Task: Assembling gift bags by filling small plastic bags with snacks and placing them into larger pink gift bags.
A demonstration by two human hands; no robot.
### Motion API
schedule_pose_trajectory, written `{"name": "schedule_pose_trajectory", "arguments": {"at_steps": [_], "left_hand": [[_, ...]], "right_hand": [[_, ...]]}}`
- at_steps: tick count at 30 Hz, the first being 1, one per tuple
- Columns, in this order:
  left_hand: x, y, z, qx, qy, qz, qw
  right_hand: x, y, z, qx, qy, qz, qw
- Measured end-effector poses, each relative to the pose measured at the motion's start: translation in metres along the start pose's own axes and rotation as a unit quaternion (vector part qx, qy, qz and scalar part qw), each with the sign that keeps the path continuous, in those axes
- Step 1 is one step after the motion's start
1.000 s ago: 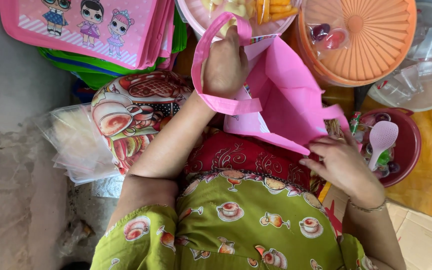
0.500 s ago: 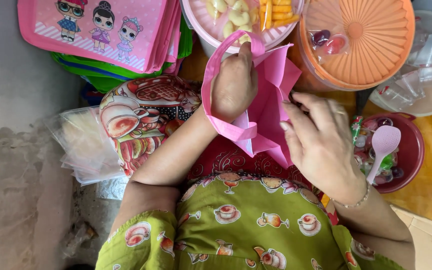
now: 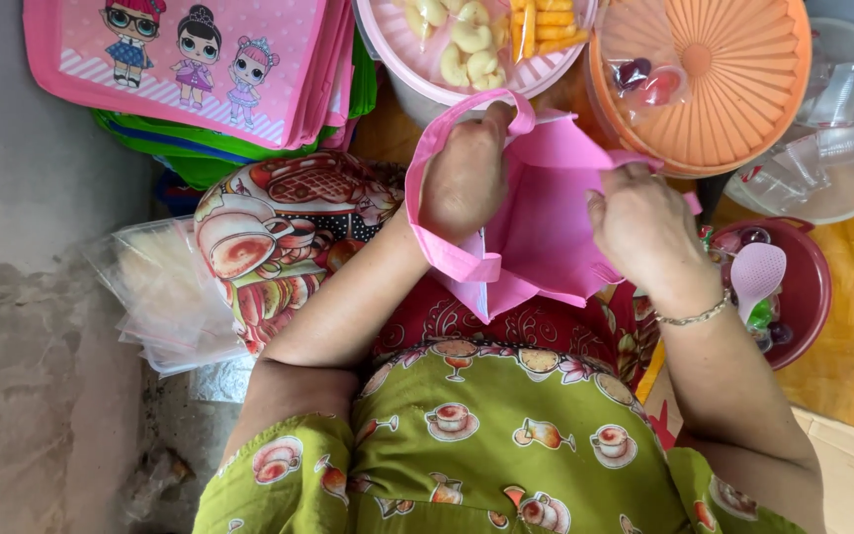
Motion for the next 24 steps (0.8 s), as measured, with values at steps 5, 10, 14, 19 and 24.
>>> {"name": "schedule_pose_trajectory", "arguments": {"at_steps": [5,10,14,19,24], "left_hand": [[-0.015,0.002,-0.011,0.042,-0.027,-0.090,0.995],[-0.015,-0.006,0.002,0.020,-0.015,-0.080,0.996],[0.002,0.004,-0.014,0.062,-0.001,-0.102,0.993],[0.005,0.003,-0.030,0.073,0.009,-0.073,0.995],[0.018,0.001,-0.023,-0.032,0.029,0.024,0.999]], "right_hand": [[0.006,0.014,-0.068,0.113,-0.018,-0.030,0.993],[0.011,-0.017,-0.058,0.139,-0.041,0.030,0.989],[0.002,-0.047,-0.015,0.082,0.010,0.066,0.994],[0.015,-0.028,-0.063,0.084,-0.034,-0.101,0.991],[0.068,-0.036,-0.101,0.215,-0.209,-0.103,0.948]]}}
Point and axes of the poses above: each hand's wrist, its own y-axis away from the middle knuckle, its own x-axis out of the back of the hand, z = x × y, the point moved 10 cm from there along -y, towards the middle knuckle, and after that the axes turned 6 degrees about z, right-handed, at the moved point
